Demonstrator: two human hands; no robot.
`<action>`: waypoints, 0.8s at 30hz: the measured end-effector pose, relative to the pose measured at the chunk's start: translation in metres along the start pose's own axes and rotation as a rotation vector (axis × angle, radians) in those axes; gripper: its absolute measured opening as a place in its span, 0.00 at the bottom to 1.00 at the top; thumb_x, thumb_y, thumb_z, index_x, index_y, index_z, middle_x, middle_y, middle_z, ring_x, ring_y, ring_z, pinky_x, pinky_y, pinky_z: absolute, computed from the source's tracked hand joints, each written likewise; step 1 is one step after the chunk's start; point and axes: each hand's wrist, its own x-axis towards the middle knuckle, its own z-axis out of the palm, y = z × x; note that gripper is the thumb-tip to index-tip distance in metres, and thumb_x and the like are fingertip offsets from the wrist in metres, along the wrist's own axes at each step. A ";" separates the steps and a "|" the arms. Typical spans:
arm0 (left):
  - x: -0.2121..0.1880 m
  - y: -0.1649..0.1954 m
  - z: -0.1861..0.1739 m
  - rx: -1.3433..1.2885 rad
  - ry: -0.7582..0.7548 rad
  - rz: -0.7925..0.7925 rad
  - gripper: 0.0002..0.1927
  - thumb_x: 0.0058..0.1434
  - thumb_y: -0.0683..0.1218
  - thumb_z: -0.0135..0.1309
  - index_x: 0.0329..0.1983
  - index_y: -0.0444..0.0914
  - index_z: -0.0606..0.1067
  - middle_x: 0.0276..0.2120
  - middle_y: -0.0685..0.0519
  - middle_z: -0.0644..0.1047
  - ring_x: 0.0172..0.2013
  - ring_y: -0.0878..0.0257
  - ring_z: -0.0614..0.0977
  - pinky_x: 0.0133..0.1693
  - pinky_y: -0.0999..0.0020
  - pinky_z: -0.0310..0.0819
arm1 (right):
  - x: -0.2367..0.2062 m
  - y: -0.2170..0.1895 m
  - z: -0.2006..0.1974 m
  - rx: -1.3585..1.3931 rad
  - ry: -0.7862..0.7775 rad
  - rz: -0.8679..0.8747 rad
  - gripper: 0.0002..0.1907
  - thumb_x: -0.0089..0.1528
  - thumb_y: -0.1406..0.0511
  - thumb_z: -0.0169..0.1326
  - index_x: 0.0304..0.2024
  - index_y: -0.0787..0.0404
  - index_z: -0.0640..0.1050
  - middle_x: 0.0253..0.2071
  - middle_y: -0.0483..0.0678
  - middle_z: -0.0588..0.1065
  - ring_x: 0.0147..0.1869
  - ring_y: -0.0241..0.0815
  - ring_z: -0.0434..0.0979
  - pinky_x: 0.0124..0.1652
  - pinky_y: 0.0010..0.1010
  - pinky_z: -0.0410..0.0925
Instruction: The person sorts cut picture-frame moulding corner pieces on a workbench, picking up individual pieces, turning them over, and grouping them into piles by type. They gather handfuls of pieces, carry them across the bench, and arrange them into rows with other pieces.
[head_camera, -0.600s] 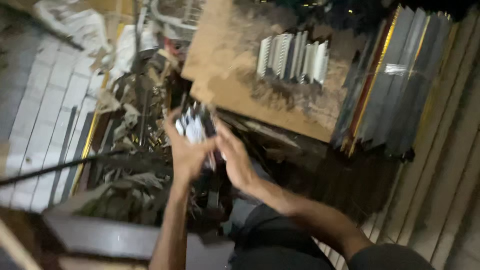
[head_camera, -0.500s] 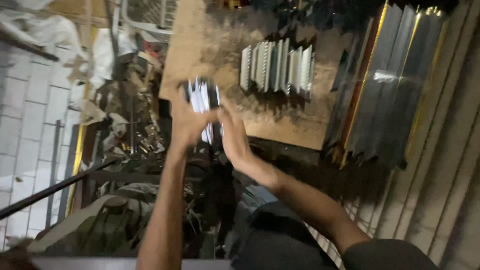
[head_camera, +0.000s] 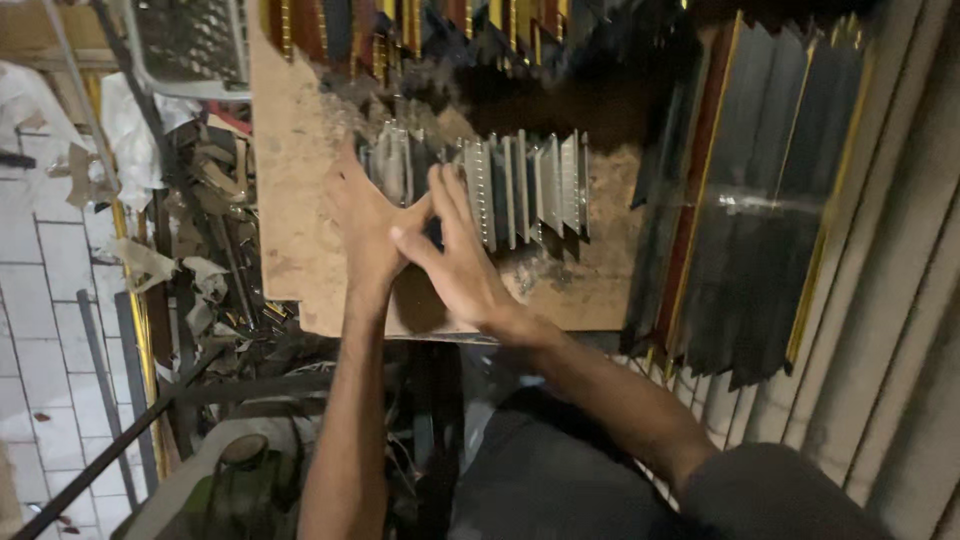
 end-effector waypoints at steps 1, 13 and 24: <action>-0.001 0.005 0.001 0.054 -0.011 -0.058 0.60 0.48 0.57 0.74 0.76 0.33 0.52 0.68 0.30 0.59 0.67 0.34 0.60 0.65 0.43 0.55 | -0.008 -0.002 -0.009 -0.057 -0.032 -0.031 0.50 0.67 0.46 0.51 0.78 0.68 0.48 0.82 0.63 0.37 0.86 0.58 0.33 0.76 0.44 0.38; -0.031 0.030 0.012 0.372 -0.018 -0.183 0.67 0.52 0.77 0.63 0.77 0.34 0.45 0.67 0.20 0.50 0.66 0.24 0.53 0.62 0.29 0.42 | -0.008 0.093 -0.102 -0.493 0.412 0.131 0.55 0.66 0.35 0.40 0.78 0.70 0.50 0.81 0.69 0.43 0.84 0.68 0.41 0.74 0.64 0.37; -0.009 0.065 0.097 0.303 0.015 -0.093 0.64 0.56 0.79 0.57 0.78 0.35 0.45 0.68 0.23 0.50 0.65 0.29 0.54 0.59 0.28 0.48 | 0.014 0.105 -0.136 -0.536 0.585 0.214 0.53 0.67 0.40 0.49 0.78 0.66 0.46 0.78 0.67 0.49 0.81 0.67 0.46 0.73 0.62 0.41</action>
